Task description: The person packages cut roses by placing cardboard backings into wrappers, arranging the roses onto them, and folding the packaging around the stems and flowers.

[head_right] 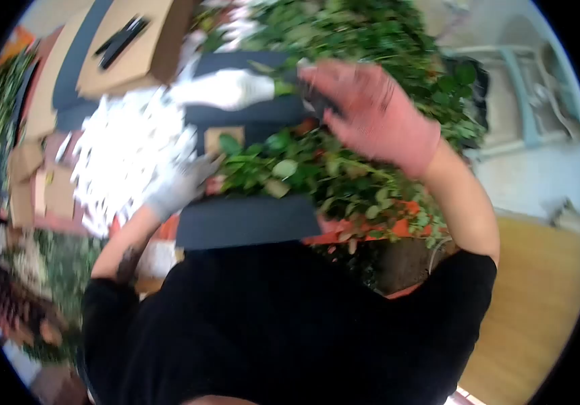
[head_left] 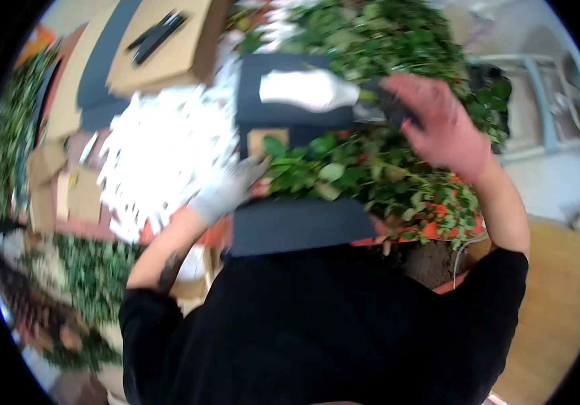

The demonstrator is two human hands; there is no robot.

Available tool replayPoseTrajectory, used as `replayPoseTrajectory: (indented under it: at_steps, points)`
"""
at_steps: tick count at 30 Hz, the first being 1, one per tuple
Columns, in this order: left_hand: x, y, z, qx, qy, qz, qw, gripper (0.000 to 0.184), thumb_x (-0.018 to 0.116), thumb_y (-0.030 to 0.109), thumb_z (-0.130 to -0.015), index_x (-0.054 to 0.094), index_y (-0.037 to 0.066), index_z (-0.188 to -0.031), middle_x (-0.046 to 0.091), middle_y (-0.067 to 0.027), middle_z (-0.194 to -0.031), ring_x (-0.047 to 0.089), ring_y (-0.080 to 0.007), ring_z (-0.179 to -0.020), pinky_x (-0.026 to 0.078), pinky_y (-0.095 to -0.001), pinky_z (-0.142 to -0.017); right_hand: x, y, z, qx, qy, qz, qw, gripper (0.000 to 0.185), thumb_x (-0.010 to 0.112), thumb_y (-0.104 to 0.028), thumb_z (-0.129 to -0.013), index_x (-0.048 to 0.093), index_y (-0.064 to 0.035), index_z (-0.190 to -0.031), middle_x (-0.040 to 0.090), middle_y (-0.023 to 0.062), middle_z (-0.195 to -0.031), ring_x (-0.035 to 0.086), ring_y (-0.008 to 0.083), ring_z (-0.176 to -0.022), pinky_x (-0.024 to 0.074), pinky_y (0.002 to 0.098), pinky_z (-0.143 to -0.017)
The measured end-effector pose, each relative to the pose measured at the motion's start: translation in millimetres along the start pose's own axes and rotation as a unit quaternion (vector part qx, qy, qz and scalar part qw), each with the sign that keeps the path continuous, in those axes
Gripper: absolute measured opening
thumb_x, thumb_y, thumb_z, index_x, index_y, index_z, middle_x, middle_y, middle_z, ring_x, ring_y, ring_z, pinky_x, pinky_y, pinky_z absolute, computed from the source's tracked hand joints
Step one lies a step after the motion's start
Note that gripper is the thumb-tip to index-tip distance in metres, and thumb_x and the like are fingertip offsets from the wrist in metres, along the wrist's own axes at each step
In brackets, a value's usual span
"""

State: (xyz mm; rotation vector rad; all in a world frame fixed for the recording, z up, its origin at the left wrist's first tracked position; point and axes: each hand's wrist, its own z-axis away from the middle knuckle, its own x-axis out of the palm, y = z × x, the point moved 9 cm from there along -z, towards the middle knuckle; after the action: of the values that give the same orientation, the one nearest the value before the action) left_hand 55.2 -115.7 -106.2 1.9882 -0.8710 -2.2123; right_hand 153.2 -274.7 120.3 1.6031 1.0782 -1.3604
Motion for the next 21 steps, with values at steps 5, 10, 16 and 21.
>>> replayPoseTrajectory:
  at_steps: [5,10,16,21]
  points:
    - [-1.4,0.9,-7.0,-0.015,-0.022,-0.027,0.999,0.048,0.054,0.042,-0.087,0.055,0.010,-0.124,0.057,-0.0066,-0.120,0.061,-0.0270,-0.096,0.039,-0.0447,-0.091,159.3,-40.4,-5.3,0.068,-0.166,0.022,0.984,0.035,0.056,-0.020,-0.081,0.054,-0.0087,-0.114,0.059,0.0100,-0.099,0.062,0.0238,-0.087,0.0498,0.0338,-0.076]
    - [6.3,-1.7,-4.8,-0.024,-0.061,-0.002,0.998,0.051,0.054,0.043,-0.087,0.053,0.011,-0.127,0.055,-0.0059,-0.127,0.064,-0.0268,-0.094,0.042,-0.0447,-0.086,237.2,-48.4,-7.8,0.058,-0.226,0.048,0.971,0.040,0.054,-0.024,-0.084,0.052,-0.0079,-0.121,0.055,0.0174,-0.121,0.055,0.0281,-0.109,0.0404,0.0348,-0.098]
    - [10.7,0.3,-8.5,-0.006,-0.082,-0.030,0.996,0.047,0.051,0.015,-0.085,0.049,0.013,-0.132,0.049,-0.0036,-0.134,0.066,-0.0272,-0.082,0.052,-0.0373,-0.070,239.6,-45.2,-19.0,0.136,-0.163,-0.088,0.973,0.046,0.061,-0.025,-0.081,0.052,-0.0062,-0.121,0.057,0.0150,-0.119,0.056,0.0284,-0.107,0.0425,0.0374,-0.094]
    - [11.1,-0.1,-6.1,0.018,-0.061,-0.049,0.997,0.047,0.050,0.013,-0.084,0.050,0.013,-0.131,0.050,-0.0041,-0.134,0.066,-0.0275,-0.081,0.052,-0.0372,-0.071,261.8,-42.9,-21.9,0.102,-0.111,-0.097,0.984,0.043,0.057,-0.022,-0.083,0.053,-0.0089,-0.124,0.057,0.0142,-0.119,0.058,0.0283,-0.105,0.0456,0.0378,-0.090]
